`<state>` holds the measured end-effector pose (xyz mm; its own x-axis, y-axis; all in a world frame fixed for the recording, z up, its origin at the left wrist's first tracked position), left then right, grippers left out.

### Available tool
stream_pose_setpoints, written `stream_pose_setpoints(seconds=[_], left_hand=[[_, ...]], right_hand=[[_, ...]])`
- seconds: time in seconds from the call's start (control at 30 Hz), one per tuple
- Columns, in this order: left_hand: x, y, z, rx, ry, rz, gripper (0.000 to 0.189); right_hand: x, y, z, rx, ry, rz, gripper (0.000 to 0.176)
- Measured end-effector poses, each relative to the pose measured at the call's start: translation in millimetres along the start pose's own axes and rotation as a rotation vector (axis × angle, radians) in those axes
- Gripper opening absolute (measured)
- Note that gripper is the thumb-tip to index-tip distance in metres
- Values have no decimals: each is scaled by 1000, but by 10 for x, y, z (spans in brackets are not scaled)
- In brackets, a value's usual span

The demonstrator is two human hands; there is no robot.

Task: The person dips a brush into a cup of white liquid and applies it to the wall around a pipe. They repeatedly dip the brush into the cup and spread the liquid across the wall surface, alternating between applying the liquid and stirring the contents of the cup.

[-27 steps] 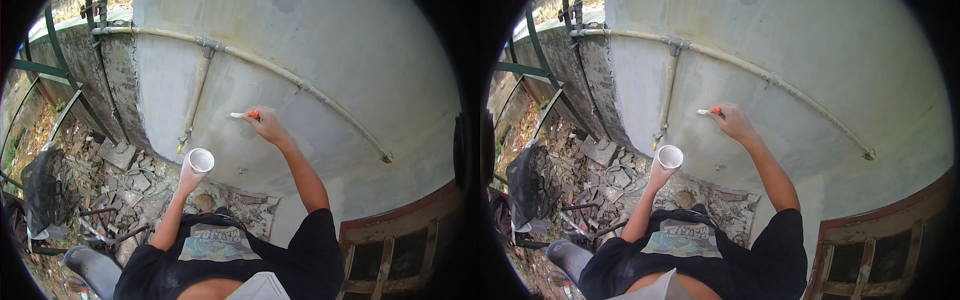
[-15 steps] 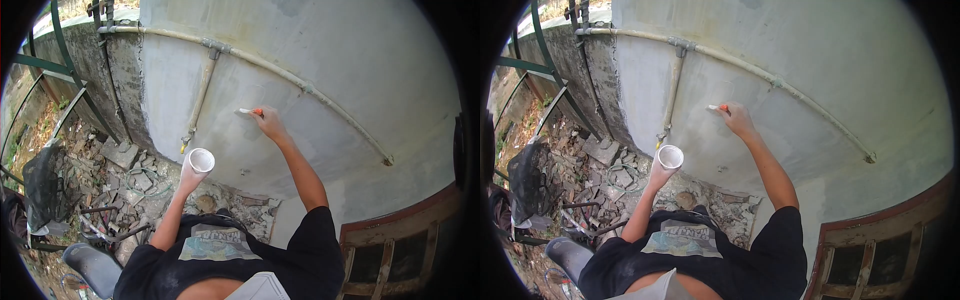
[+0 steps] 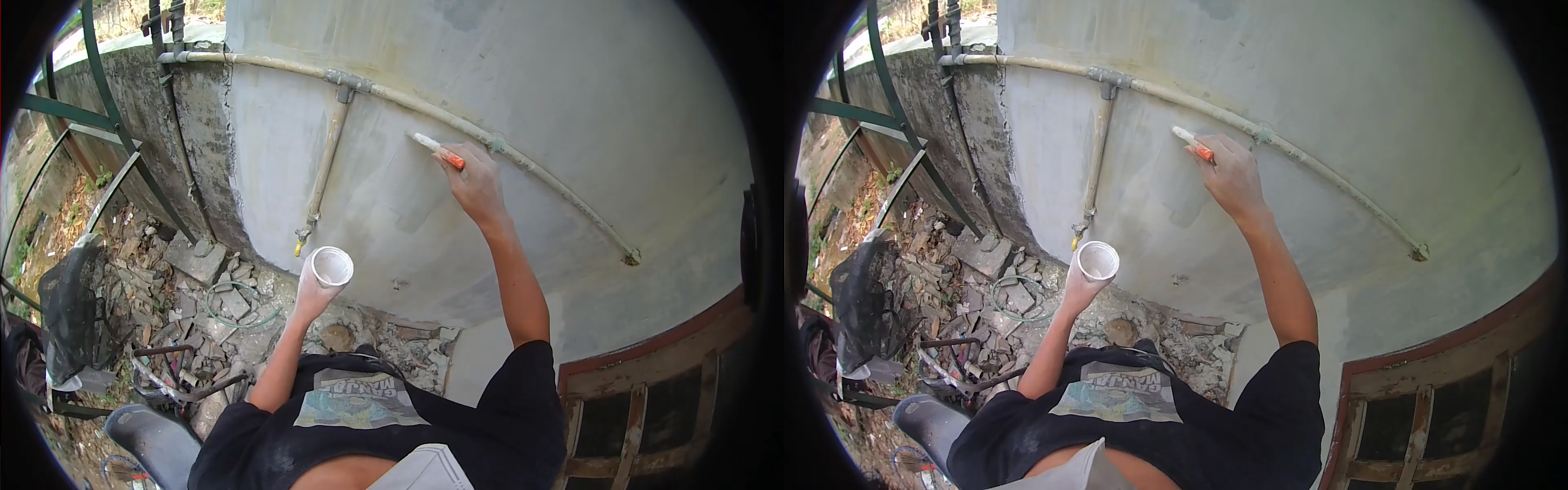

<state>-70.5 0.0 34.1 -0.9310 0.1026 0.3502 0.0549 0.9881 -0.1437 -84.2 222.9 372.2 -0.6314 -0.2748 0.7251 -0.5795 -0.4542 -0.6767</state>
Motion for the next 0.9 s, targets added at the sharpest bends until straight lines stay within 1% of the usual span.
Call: stream_pose_setpoints(seconds=[0.1,0.17,0.2,0.27,0.3,0.37,0.5,0.7,0.73,0.77,0.9], left_hand=[[-16,-24,-11,20,6,-21,71],[-11,-23,-14,5,-6,-19,69],[-11,-24,-25,4,-4,-19,69],[-16,-27,-50,3,-1,-13,69],[-20,-27,-44,3,2,-12,69],[-37,-32,-3,-15,0,-17,68],[-54,-41,30,-5,-12,-21,67],[-65,-14,-24,-8,-10,-25,66],[-67,-15,-23,5,-10,-25,67],[-71,-11,-24,17,-10,-25,68],[-105,-27,-50,3,-16,-30,70]], right_hand=[[-79,-48,141,18,-45,-8,16],[-142,107,55,185,91,139,16],[-153,130,13,183,90,138,16],[-192,287,-207,222,194,240,18],[-187,310,-302,220,193,237,18],[-142,343,-502,109,199,275,20],[99,158,-555,98,186,250,21],[444,-198,-282,64,150,155,22],[474,-244,-191,39,107,131,21],[490,-275,-108,12,63,108,20],[297,-203,234,21,7,111,18]])
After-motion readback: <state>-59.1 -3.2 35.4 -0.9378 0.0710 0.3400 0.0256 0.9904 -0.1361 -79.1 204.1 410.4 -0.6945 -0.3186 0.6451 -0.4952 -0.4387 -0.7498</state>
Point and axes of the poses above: each hand's wrist, its own x-axis towards the middle knuckle, its own y-axis out of the palm, z = x × y, the point moved 8 cm from there along x, towards the middle knuckle, and after that the axes turned 4 degrees about x, right-handed, at the moved point
